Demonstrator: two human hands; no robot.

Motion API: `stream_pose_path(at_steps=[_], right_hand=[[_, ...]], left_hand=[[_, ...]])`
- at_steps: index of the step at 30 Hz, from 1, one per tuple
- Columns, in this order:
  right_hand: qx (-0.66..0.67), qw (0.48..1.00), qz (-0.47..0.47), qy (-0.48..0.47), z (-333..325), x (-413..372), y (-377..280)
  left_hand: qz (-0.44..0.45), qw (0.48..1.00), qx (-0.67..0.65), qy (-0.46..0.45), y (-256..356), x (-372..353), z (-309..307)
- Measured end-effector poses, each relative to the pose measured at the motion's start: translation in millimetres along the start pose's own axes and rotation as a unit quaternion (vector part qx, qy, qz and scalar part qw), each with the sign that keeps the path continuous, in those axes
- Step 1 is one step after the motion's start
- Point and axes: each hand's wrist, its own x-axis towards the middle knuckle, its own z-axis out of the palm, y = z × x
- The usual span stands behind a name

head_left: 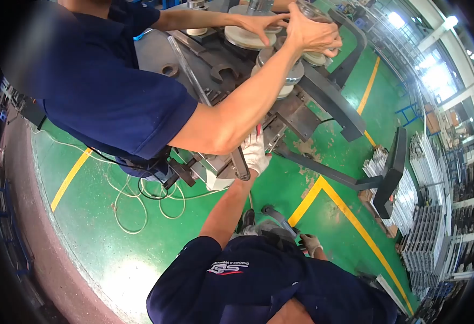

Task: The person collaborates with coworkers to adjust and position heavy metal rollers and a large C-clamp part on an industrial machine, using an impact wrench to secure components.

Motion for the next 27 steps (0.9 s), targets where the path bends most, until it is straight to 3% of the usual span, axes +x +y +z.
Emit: stream_pose_path(at_steps=[7, 14, 26, 27], right_hand=[[-0.105, 0.993, 0.027, -0.042, 6.7, 5.5, -14.1], [-0.018, 0.998, 0.052, -0.027, 28.5, 15.4, 10.1], [-0.059, 0.994, 0.044, -0.075, 90.5, 66.1, 72.9], [0.017, 0.992, 0.076, -0.102, 101.3, 96.6, 96.8]], left_hand=[[0.012, 0.999, 0.006, 0.047, -3.3, 2.8, 14.0], [0.03, 0.997, 0.042, 0.062, -6.2, 2.8, 24.7], [0.023, 0.99, 0.126, 0.054, -0.9, 3.8, 27.6], [0.021, 0.99, 0.13, 0.052, -0.5, 4.1, 28.3]])
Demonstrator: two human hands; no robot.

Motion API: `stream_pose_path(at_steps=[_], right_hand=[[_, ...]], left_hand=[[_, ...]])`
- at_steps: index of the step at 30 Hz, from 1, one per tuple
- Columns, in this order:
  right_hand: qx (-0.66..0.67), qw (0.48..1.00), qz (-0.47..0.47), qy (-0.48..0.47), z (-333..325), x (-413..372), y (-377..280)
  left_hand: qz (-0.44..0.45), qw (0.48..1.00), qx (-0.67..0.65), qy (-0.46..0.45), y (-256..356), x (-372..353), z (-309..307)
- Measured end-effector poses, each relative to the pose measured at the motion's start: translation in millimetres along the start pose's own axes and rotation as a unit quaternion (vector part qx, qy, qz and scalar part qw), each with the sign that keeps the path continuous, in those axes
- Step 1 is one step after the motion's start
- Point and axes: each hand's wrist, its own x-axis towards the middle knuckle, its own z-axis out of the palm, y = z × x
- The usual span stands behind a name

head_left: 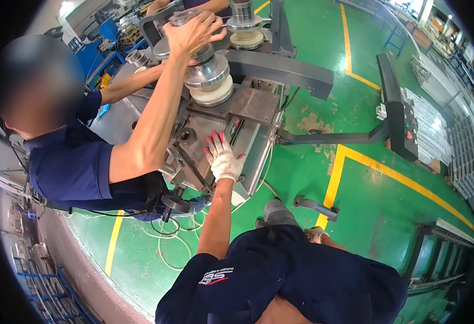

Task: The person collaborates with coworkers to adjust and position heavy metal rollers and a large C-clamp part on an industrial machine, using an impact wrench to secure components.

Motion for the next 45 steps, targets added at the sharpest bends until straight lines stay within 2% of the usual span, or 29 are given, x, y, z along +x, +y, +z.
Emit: stream_pose_path(at_steps=[4, 11, 15, 21, 25, 29, 37, 45], right_hand=[[0.012, 0.999, 0.037, 0.018, -4.0, -20.3, -25.8], [0.097, 0.994, -0.022, 0.033, -17.5, -14.6, -27.8], [0.132, 0.99, 0.005, 0.059, -20.2, -16.6, -14.3], [0.097, 0.992, 0.062, 0.056, -17.0, -1.9, 25.2], [0.088, 0.994, 0.038, 0.049, -17.5, -6.2, 31.0], [0.106, 0.992, 0.048, 0.046, -18.5, -2.4, 14.9], [0.105, 0.993, 0.001, 0.048, -28.4, -6.0, -29.5], [0.087, 0.996, 0.022, 0.02, -27.0, 6.9, -21.5]], left_hand=[[-0.004, 1.0, 0.007, -0.012, 5.8, -1.3, -9.3], [-0.001, 0.999, 0.023, -0.023, 10.3, -3.9, -12.6], [0.001, 0.999, 0.024, -0.03, 9.9, -2.8, -13.7], [-0.002, 0.999, 0.016, -0.028, 8.6, -1.7, -12.2], [0.0, 1.0, 0.018, -0.022, 7.7, -2.0, -11.3], [0.003, 1.0, 0.011, -0.024, 7.8, -2.5, -13.0], [-0.005, 0.999, 0.0, -0.035, 7.6, -1.5, -15.5], [-0.009, 0.999, -0.012, -0.036, 5.4, -0.9, -15.7]])
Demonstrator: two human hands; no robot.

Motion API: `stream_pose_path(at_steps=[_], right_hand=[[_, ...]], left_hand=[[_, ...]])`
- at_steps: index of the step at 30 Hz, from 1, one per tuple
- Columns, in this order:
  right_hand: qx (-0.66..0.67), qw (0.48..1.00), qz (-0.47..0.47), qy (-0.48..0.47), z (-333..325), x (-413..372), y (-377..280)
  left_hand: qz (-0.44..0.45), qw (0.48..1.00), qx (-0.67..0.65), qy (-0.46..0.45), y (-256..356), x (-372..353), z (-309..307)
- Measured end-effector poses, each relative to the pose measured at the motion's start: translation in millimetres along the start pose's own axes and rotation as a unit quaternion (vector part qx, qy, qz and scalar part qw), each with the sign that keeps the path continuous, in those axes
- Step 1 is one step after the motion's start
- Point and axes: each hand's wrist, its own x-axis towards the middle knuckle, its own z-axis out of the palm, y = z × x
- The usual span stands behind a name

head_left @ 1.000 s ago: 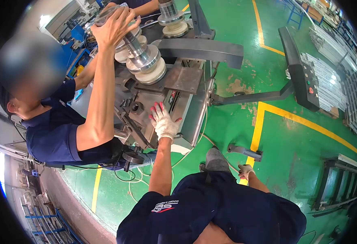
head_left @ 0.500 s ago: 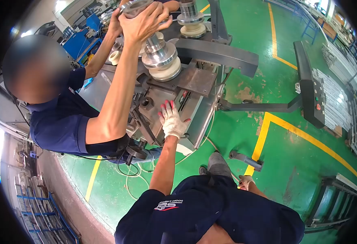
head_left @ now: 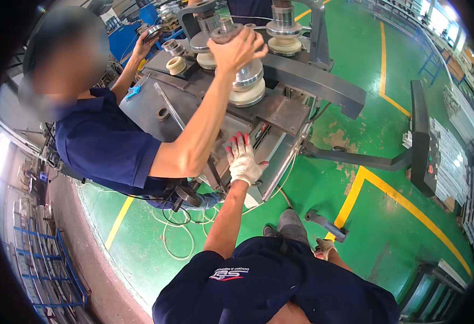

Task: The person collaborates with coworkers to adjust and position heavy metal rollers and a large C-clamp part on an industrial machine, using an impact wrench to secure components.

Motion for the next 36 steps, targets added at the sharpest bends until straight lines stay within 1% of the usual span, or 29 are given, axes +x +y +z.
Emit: stream_pose_path(at_steps=[4, 5, 12, 13, 16, 17, 20, 23, 26, 29, 36], right_hand=[[0.018, 0.999, 0.03, -0.022, -1.1, -10.2, 2.4], [-0.012, 0.999, 0.034, -0.025, -2.0, -2.0, 5.2], [-0.013, 1.0, 0.008, 0.012, -8.2, -7.1, 3.5], [-0.016, 1.0, 0.001, 0.006, -9.2, -4.5, 3.9], [-0.003, 1.0, 0.022, 0.008, -10.5, -0.5, -1.8], [0.027, 0.999, 0.04, -0.006, -11.8, -3.1, -4.6], [-0.015, 1.0, 0.006, 0.002, -13.2, 1.3, -4.3], [-0.028, 1.0, 0.003, -0.003, -14.5, 3.7, -6.4], [-0.02, 1.0, -0.002, -0.002, -13.4, 4.6, -10.0], [-0.029, 0.999, -0.016, -0.012, -14.4, 8.2, -12.8], [-0.026, 0.998, -0.028, -0.042, -23.7, 38.6, -5.0]], left_hand=[[0.001, 1.0, -0.002, 0.005, -0.8, -0.5, 1.4], [0.002, 1.0, -0.005, 0.006, -1.2, -1.0, 1.7], [0.014, 0.999, -0.018, 0.027, -5.1, -1.1, 6.6], [0.014, 0.999, -0.018, 0.028, -5.5, -1.0, 6.9], [0.014, 0.999, -0.028, 0.03, -6.2, -1.1, 6.0], [0.015, 0.999, -0.033, 0.03, -6.1, -1.5, 5.5], [0.016, 0.999, -0.035, 0.033, -6.3, -1.8, 5.4], [0.019, 0.999, -0.029, 0.037, -6.3, -2.6, 3.3], [0.014, 0.999, -0.038, 0.01, -3.8, -3.9, -4.5], [0.018, 0.999, -0.031, 0.033, -6.2, -2.9, 2.2], [0.021, 0.998, -0.036, 0.035, -8.3, -2.3, 4.8]])
